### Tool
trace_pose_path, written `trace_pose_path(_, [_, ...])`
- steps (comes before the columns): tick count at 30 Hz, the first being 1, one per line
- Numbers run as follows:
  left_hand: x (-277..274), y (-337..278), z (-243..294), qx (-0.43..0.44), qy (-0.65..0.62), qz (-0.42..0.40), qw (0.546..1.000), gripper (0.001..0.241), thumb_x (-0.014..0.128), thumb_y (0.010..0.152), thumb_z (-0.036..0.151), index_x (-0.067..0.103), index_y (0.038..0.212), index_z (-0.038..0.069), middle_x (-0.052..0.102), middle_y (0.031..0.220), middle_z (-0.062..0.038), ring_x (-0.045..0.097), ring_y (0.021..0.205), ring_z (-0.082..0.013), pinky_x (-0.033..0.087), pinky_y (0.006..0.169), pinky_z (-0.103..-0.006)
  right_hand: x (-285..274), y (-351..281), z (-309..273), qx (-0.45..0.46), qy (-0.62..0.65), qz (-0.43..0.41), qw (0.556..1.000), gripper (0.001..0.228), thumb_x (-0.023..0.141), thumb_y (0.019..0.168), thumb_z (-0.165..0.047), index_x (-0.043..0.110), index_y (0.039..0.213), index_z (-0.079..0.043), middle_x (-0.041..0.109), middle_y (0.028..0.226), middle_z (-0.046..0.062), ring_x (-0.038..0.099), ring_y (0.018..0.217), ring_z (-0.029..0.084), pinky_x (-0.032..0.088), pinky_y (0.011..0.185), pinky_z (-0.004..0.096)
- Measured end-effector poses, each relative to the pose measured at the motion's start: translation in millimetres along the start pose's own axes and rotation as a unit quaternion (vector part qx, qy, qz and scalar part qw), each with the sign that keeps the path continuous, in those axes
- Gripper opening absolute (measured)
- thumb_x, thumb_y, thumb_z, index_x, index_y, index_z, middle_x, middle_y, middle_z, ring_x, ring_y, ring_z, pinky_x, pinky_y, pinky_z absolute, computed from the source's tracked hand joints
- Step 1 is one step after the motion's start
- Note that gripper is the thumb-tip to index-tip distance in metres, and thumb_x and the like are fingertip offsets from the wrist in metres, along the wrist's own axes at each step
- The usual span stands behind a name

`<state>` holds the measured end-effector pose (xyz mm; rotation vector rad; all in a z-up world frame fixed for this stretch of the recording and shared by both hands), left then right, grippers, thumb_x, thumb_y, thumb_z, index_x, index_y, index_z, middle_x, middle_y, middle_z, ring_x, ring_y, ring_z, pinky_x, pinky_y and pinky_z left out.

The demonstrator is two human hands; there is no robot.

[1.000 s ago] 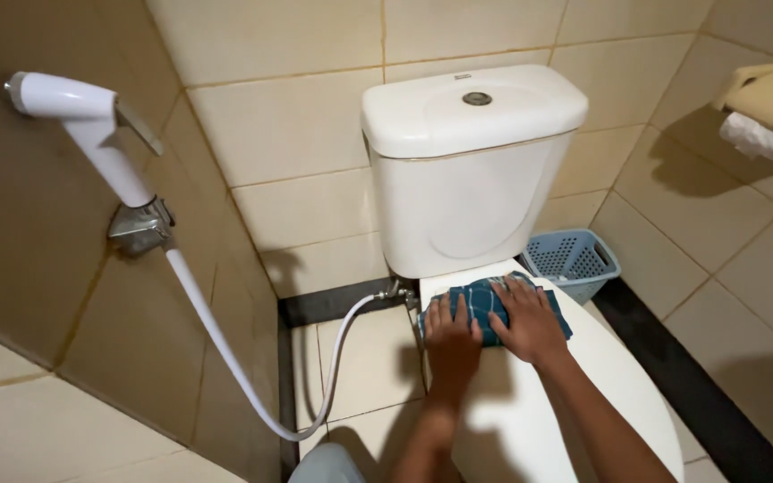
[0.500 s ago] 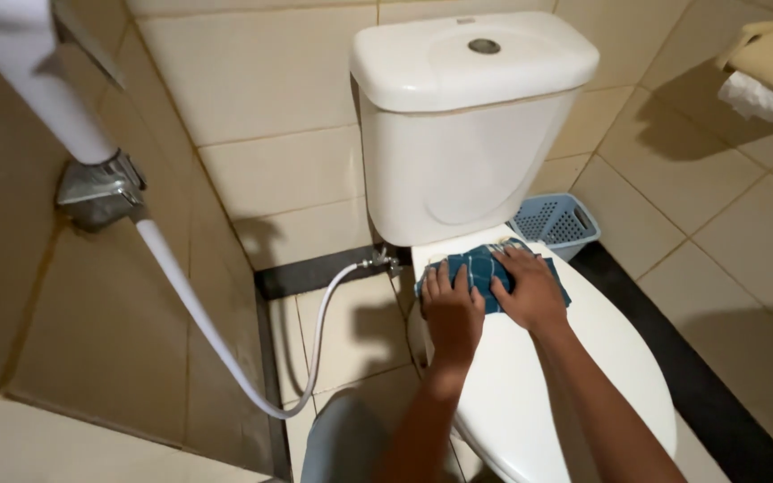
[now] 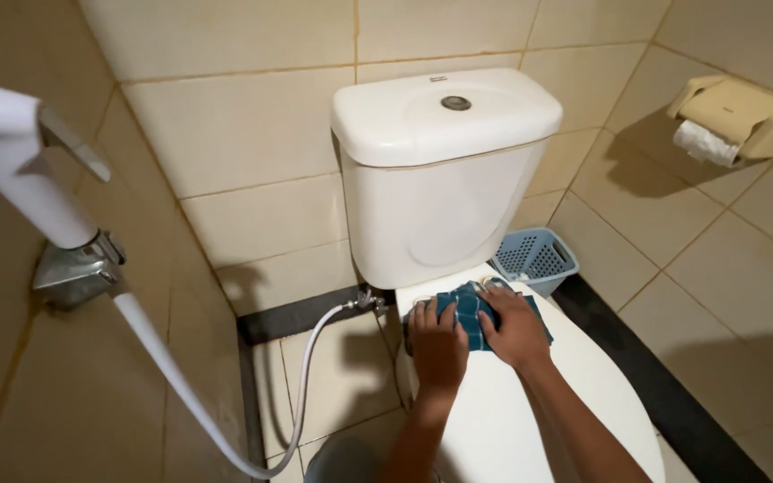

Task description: The person wipes the toilet tank and seat with a blue cloth. They clean the top, sides, and front of the tank, then wipe the closed seat lid and the area around the base.

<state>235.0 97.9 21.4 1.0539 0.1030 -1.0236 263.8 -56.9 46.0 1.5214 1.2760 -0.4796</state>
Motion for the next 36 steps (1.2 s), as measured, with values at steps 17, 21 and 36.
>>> trace_pose_path(17, [-43, 68, -21, 0.023, -0.101, -0.030, 0.994, 0.036, 0.058, 0.088, -0.004, 0.073, 0.120, 0.004, 0.070, 0.122, -0.019, 0.066, 0.113, -0.0380, 0.052, 0.102, -0.0430, -31, 53, -60, -0.138, 0.098, 0.106, 0.980, 0.033, 0.056, 0.098, -0.013, 0.070, 0.128, -0.008, 0.069, 0.129, 0.020, 0.068, 0.113, 0.034, 0.054, 0.096, 0.039])
trace_pose_path(21, [-102, 127, 1, 0.020, -0.095, 0.067, 0.993, 0.032, 0.061, 0.091, -0.004, 0.072, 0.118, 0.006, 0.068, 0.126, -0.017, 0.061, 0.120, -0.0379, 0.048, 0.103, -0.0443, -77, 96, -127, -0.156, 0.111, 0.153, 0.970, 0.036, 0.062, 0.092, -0.006, 0.068, 0.128, -0.009, 0.064, 0.132, 0.020, 0.067, 0.106, 0.035, 0.056, 0.090, 0.038])
trace_pose_path(36, [-122, 193, -38, 0.109, -0.001, 0.122, 0.987, 0.037, 0.067, 0.076, -0.008, 0.077, 0.106, 0.012, 0.067, 0.112, -0.006, 0.063, 0.109, -0.0303, 0.058, 0.081, -0.0411, -59, 147, -160, -0.251, -0.010, 0.216, 0.944, 0.049, 0.081, 0.075, -0.007, 0.073, 0.123, -0.013, 0.068, 0.118, 0.007, 0.064, 0.113, 0.029, 0.057, 0.081, 0.038])
Point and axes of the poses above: each hand's wrist, its own y-axis towards the middle knuckle, its own x-axis out of the palm, z = x × y, the point moved 5 cm from there along y, towards the middle knuckle
